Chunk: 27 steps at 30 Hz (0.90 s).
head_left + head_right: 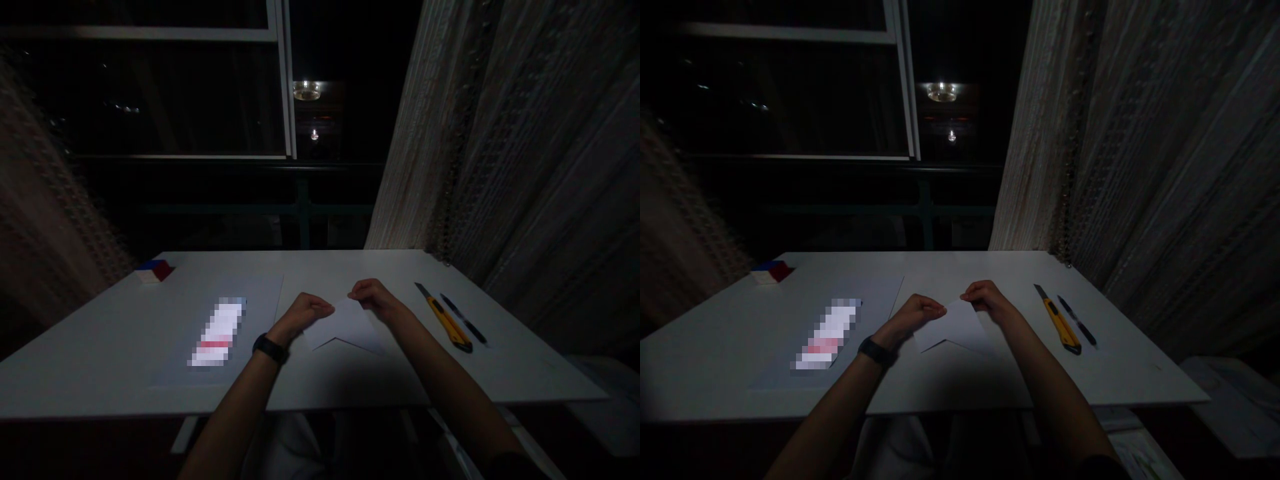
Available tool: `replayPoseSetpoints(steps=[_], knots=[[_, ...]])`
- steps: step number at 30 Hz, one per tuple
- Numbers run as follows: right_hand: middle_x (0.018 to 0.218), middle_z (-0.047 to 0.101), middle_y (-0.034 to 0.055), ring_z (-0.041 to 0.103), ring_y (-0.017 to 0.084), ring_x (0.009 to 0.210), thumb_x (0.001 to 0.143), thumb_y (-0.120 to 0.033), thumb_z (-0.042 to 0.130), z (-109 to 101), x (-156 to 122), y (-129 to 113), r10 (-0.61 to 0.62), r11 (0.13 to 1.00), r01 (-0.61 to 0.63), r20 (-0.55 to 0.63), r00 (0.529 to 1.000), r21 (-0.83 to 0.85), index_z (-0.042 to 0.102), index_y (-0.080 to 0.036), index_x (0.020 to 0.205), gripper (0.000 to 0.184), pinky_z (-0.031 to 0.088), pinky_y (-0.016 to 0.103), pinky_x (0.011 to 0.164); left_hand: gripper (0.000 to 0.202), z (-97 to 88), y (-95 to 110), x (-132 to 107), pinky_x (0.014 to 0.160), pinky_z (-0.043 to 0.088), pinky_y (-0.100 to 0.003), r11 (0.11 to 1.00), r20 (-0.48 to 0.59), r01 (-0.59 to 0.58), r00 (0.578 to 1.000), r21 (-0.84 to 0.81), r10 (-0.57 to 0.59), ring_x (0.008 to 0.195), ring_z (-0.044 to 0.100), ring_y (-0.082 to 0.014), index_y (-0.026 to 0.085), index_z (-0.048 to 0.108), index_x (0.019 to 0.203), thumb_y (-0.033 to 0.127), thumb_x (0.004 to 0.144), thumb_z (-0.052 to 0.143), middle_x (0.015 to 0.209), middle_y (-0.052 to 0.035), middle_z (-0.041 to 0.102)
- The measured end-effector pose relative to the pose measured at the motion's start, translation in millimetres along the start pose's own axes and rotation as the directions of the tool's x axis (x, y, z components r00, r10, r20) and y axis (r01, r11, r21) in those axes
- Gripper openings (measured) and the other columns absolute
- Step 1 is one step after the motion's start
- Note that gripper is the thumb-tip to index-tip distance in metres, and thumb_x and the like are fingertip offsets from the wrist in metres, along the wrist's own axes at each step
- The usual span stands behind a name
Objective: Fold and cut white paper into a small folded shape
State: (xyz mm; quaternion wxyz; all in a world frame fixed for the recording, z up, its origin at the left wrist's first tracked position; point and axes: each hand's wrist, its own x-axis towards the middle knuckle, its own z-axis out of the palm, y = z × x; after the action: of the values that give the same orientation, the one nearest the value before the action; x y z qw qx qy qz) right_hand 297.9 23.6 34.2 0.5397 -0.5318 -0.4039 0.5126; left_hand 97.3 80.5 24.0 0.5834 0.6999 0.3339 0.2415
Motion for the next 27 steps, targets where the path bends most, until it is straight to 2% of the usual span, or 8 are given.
replayPoseSetpoints(steps=[5,10,12,14,17,20,23,27], knots=[[0.05,0.06,0.002,0.055,0.013,0.047,0.045,-0.016,0.074,-13,2,-1,0.024,0.999,-0.024,-0.006,1.0,0.037,0.061,-0.012,0.053,0.016,0.043,0.026,0.05,0.026,-1.3,-3,2,0.056,0.039,-0.025,0.999,-0.032,0.005,0.999,0.034,-0.004,0.062,0.056,-0.0151,0.01,0.07,0.067,0.034,0.057,0.074,0.067,-0.0082,0.067],[0.064,0.066,0.0057,0.06,0.015,0.056,0.052,-0.022,0.075,-22,3,-4,0.002,0.994,0.001,-0.027,1.0,0.11,0.062,-0.014,0.062,0.018,0.047,0.028,0.055,0.025,-3.2,-5,3,0.058,0.04,-0.026,0.999,-0.062,-0.004,0.998,0.036,0.006,0.062,0.057,-0.0151,0.011,0.07,0.066,0.033,0.056,0.074,0.065,-0.0071,0.067],[0.067,0.066,0.0051,0.059,0.014,0.057,0.056,-0.028,0.074,-18,2,-4,0.002,0.996,-0.001,-0.013,1.0,0.089,0.063,-0.015,0.067,0.021,0.046,0.027,0.054,0.025,-3.4,-4,3,0.056,0.038,-0.025,1.0,-0.063,0.005,0.998,0.031,-0.003,0.059,0.055,-0.0142,0.01,0.07,0.067,0.034,0.057,0.073,0.063,-0.0063,0.066],[0.062,0.063,0.0021,0.056,0.012,0.053,0.057,-0.033,0.074,-10,1,-4,0.005,0.999,-0.006,0.03,1.0,0.035,0.063,-0.016,0.069,0.024,0.042,0.024,0.05,0.027,-3.5,-3,2,0.054,0.037,-0.025,1.0,-0.06,0.009,0.998,0.022,-0.008,0.057,0.053,-0.0133,0.01,0.07,0.068,0.035,0.058,0.072,0.062,-0.0055,0.065],[0.05,0.054,-0.003,0.046,0.008,0.045,0.054,-0.034,0.076,1,-1,-1,-0.024,0.997,0.03,0.082,0.996,-0.073,0.063,-0.015,0.063,0.025,0.032,0.021,0.045,0.028,-3.6,-2,2,0.055,0.038,-0.025,1.0,-0.072,-0.007,0.997,0.022,0.008,0.058,0.053,-0.0132,0.01,0.07,0.068,0.035,0.058,0.072,0.062,-0.0052,0.064],[0.043,0.048,-0.0043,0.038,0.007,0.043,0.052,-0.035,0.076,9,-1,2,-0.061,0.985,0.074,0.084,0.995,-0.157,0.062,-0.014,0.055,0.026,0.025,0.023,0.044,0.029,-4.0,0,1,0.056,0.037,-0.025,0.999,-0.064,-0.018,0.998,0.027,0.019,0.059,0.052,-0.0134,0.01,0.07,0.069,0.037,0.058,0.072,0.064,-0.0052,0.064],[0.043,0.048,-0.0039,0.038,0.007,0.044,0.05,-0.034,0.076,14,-2,4,-0.072,0.982,0.086,0.086,0.994,-0.166,0.062,-0.014,0.052,0.025,0.025,0.025,0.048,0.03,-4.0,2,-1,0.055,0.036,-0.025,1.0,-0.022,-0.019,1.0,-0.019,0.018,0.058,0.05,-0.0124,0.01,0.071,0.071,0.037,0.059,0.072,0.062,-0.0042,0.063],[0.05,0.055,-0.002,0.044,0.009,0.052,0.049,-0.033,0.076,17,-3,4,-0.15,0.981,0.156,0.059,0.987,-0.116,0.064,-0.014,0.053,0.023,0.031,0.026,0.055,0.029,-2.2,4,-3,0.055,0.035,-0.024,0.996,-0.002,-0.015,1.0,-0.087,0.015,0.056,0.048,-0.0106,0.01,0.071,0.07,0.036,0.056,0.073,0.059,-0.0025,0.061]])
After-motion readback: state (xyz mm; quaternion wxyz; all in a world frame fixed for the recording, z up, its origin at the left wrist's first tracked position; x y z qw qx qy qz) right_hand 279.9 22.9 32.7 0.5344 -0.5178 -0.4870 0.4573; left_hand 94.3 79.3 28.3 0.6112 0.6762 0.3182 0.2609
